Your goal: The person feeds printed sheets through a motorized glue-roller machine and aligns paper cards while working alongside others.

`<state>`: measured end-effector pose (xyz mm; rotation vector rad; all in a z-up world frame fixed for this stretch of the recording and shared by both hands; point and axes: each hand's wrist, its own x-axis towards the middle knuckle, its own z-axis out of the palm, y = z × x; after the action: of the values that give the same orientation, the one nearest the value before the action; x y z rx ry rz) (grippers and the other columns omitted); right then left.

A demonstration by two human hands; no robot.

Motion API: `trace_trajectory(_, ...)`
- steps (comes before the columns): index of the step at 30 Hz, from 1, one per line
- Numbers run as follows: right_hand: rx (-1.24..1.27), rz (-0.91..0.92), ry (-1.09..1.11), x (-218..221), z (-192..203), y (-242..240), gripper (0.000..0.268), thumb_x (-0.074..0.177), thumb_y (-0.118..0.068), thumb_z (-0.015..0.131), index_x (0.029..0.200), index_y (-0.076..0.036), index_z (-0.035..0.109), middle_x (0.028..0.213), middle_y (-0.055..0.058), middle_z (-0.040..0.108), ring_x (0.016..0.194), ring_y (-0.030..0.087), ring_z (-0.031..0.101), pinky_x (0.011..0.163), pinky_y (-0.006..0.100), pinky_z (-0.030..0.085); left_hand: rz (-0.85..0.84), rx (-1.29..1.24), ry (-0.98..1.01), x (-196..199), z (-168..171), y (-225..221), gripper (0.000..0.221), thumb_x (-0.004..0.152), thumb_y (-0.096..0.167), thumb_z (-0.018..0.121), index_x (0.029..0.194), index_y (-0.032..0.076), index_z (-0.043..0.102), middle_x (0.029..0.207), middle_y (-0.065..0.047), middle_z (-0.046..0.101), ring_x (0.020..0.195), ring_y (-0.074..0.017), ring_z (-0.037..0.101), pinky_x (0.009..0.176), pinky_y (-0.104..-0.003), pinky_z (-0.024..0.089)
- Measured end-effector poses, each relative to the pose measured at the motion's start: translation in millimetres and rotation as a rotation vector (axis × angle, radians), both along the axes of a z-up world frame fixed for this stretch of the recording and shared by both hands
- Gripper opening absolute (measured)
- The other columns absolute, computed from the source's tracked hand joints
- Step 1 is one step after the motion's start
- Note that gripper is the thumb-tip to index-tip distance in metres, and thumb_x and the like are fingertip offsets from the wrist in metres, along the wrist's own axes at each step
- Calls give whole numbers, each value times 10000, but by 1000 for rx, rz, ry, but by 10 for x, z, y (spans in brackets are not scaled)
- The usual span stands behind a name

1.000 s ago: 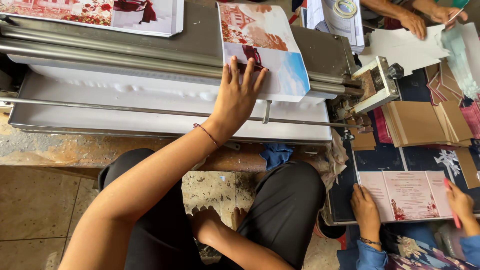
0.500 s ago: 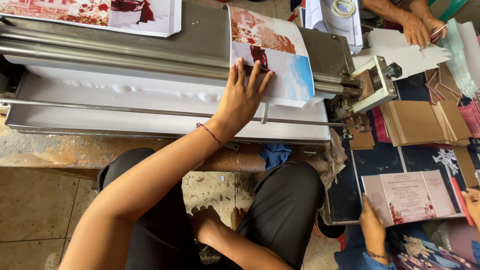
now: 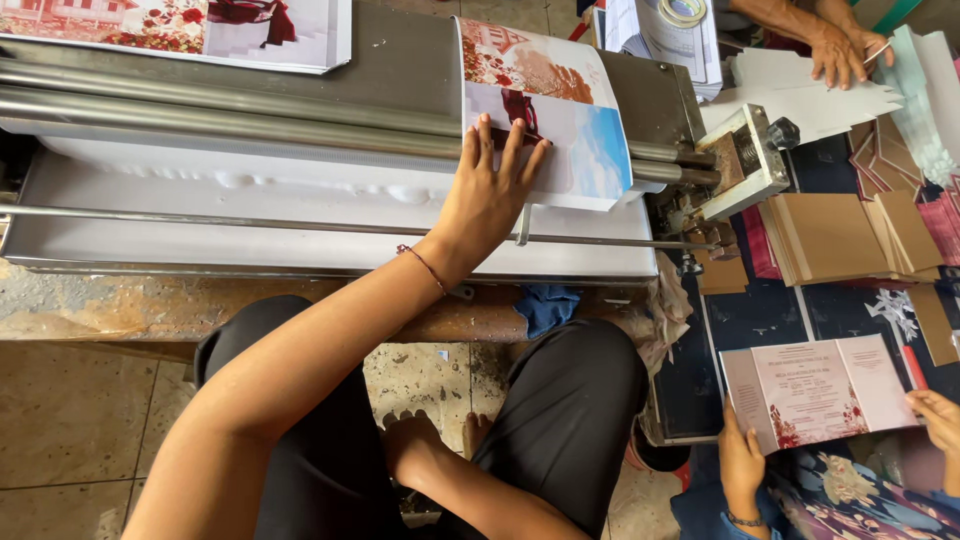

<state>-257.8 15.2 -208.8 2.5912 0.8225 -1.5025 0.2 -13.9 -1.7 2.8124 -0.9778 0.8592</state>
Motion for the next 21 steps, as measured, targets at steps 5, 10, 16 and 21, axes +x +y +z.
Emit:
trace_trajectory(5,-3,1,8,6,66,-4,654,1069,-106,520,1678,-135,284,1603,157,526,1406,392,558,1121,487,457,4,1,-15,-10,62,-104,685,1035,197,632,1690,118,446,1637,-322,500,1411,-694,481,1192,-718,326)
trace_trajectory(10,-4,4,16,6,134,12,677,1072,-108,525,1685,-124,238,1609,163,519,1406,391,559,1125,487,456,-12,-13,-22,-7,28,-105,676,1043,185,617,1692,117,440,1646,-328,481,1417,-701,467,1190,-717,333)
trace_trajectory(16,-5,-4,18,23,215,44,713,1076,-111,532,1694,-109,176,1617,172,510,1407,390,559,1130,486,456,-15,-7,-31,10,-22,-60,680,1044,182,618,1697,125,436,1647,-322,486,1418,-690,475,1184,-713,351)
trace_trajectory(21,-10,-4,23,29,282,68,754,1079,-114,539,1703,-95,115,1625,181,500,1407,390,560,1135,486,456,-2,11,-21,16,-82,-61,689,1044,180,613,1704,126,424,1649,-319,490,1415,-685,485,1185,-709,349)
